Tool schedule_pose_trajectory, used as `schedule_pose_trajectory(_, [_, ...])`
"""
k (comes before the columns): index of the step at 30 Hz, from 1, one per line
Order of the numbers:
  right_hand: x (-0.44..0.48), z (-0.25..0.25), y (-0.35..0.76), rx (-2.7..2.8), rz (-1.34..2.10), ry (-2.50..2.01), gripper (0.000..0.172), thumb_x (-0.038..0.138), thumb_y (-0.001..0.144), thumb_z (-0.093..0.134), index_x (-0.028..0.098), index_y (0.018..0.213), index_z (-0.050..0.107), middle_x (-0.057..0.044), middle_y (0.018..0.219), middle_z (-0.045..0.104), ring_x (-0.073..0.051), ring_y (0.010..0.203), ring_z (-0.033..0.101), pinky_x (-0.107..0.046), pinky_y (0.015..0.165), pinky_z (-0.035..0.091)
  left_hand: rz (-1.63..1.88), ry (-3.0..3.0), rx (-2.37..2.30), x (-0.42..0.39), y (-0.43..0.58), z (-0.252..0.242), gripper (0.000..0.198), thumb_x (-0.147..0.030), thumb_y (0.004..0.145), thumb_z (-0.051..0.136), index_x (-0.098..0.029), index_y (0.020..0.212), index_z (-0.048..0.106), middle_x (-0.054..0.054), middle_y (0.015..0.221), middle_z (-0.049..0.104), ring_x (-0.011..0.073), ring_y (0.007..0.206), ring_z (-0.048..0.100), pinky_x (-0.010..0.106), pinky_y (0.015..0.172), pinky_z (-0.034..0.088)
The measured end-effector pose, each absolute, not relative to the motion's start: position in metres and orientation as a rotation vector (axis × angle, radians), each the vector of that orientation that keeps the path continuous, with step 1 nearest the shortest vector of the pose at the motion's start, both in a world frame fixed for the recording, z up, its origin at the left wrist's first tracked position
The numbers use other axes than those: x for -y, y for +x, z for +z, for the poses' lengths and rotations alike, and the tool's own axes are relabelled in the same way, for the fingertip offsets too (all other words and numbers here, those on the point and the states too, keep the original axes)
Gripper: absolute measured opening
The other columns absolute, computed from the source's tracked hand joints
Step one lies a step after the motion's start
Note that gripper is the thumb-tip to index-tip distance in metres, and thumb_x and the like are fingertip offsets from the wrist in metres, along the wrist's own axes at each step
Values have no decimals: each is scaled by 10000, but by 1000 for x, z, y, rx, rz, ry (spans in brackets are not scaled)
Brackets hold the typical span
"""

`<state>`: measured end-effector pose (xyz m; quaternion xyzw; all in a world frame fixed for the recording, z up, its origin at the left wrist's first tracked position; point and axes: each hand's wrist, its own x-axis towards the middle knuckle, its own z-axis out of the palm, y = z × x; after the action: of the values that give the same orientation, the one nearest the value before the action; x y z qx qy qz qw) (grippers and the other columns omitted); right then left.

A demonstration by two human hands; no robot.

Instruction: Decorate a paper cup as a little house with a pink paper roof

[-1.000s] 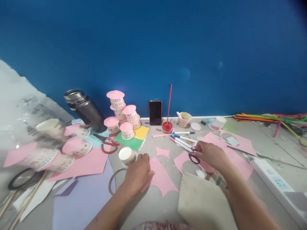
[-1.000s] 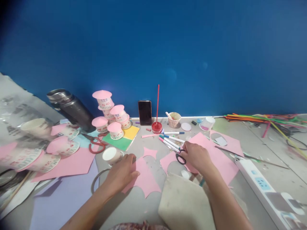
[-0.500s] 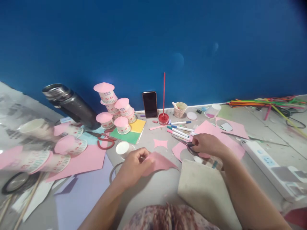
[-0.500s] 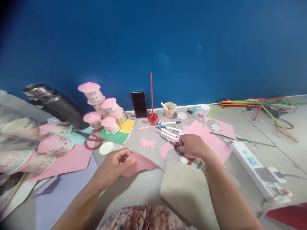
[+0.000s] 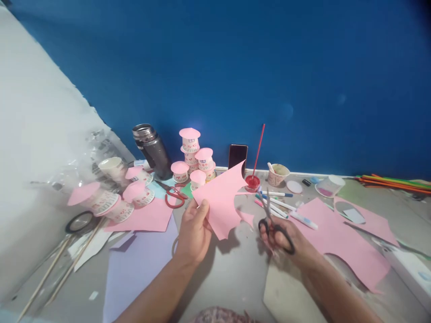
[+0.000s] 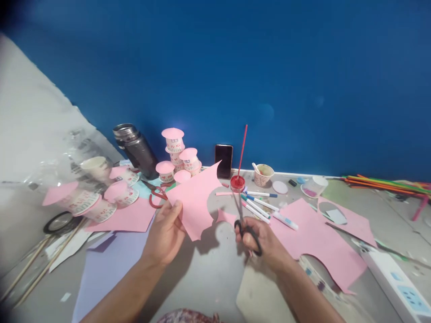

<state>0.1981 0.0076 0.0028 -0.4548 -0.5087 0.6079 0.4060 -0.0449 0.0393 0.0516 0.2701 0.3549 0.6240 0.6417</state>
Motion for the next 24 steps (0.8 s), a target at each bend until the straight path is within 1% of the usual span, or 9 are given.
schedule_pose_trajectory(2, [-3,4,187,1342,1554,-1189,688,826,683,799,167,839,683,-44,755,641,-142,649,514,-254,557,407,1433,603,-778,-37,-38,51,572,-428,810,897,-202,1297,701,123,1273,791,288,1154,758,369,990,604])
schedule_pose_trajectory(4, [0,8,179,1360,1562,-1221,742,871,639,790,163,836,691,-40,738,623,-150,669,505,-257,570,393,1420,598,-762,-34,-32,49,620,-456,798,902,-210,1324,683,129,1299,780,303,1191,744,391,1015,597])
schedule_pose_trajectory(7, [2,14,170,1324,1597,-1256,819,931,579,765,159,844,700,-35,724,608,-153,671,483,-265,578,392,1406,603,-783,-30,-23,45,625,-464,781,910,-207,1304,684,129,1265,790,309,1182,747,396,998,606])
schedule_pose_trajectory(9, [3,17,166,1299,1606,-1284,834,947,556,756,157,818,696,-38,719,610,-150,667,471,-263,575,380,1393,606,-816,-27,-20,43,592,-466,779,906,-198,1262,694,125,1216,804,308,1156,757,393,974,614])
schedule_pose_trajectory(13, [5,15,161,1277,1583,-1315,757,910,594,754,172,714,636,-37,699,597,-146,658,464,-258,557,346,1375,583,-837,-23,-17,40,532,-447,758,909,-191,1181,712,100,1106,827,298,1056,787,383,905,631])
schedule_pose_trajectory(16, [7,12,160,1312,1575,-1320,698,865,639,752,187,671,590,4,638,519,-122,609,405,-253,530,307,1344,568,-821,-20,-19,38,546,-423,715,925,-177,1161,727,91,1002,835,304,951,804,382,838,642])
schedule_pose_trajectory(18, [8,11,161,1349,1577,-1319,687,856,653,749,192,661,576,18,623,487,-115,596,384,-251,522,294,1302,579,-821,-19,-22,38,568,-447,682,935,-154,1129,744,93,918,832,316,882,807,389,786,647])
schedule_pose_trajectory(21, [10,11,162,1396,1584,-1304,699,873,664,733,189,680,592,9,647,507,-126,616,405,-252,530,305,1236,593,-871,-19,-23,38,548,-486,658,943,-128,1035,767,96,831,821,325,819,805,395,732,646])
schedule_pose_trajectory(24, [11,14,160,1404,1612,-1286,728,898,661,718,180,746,642,-12,692,553,-144,646,446,-259,547,338,1248,579,-981,-18,-22,41,510,-484,656,952,-123,970,775,96,817,820,322,826,804,383,725,641])
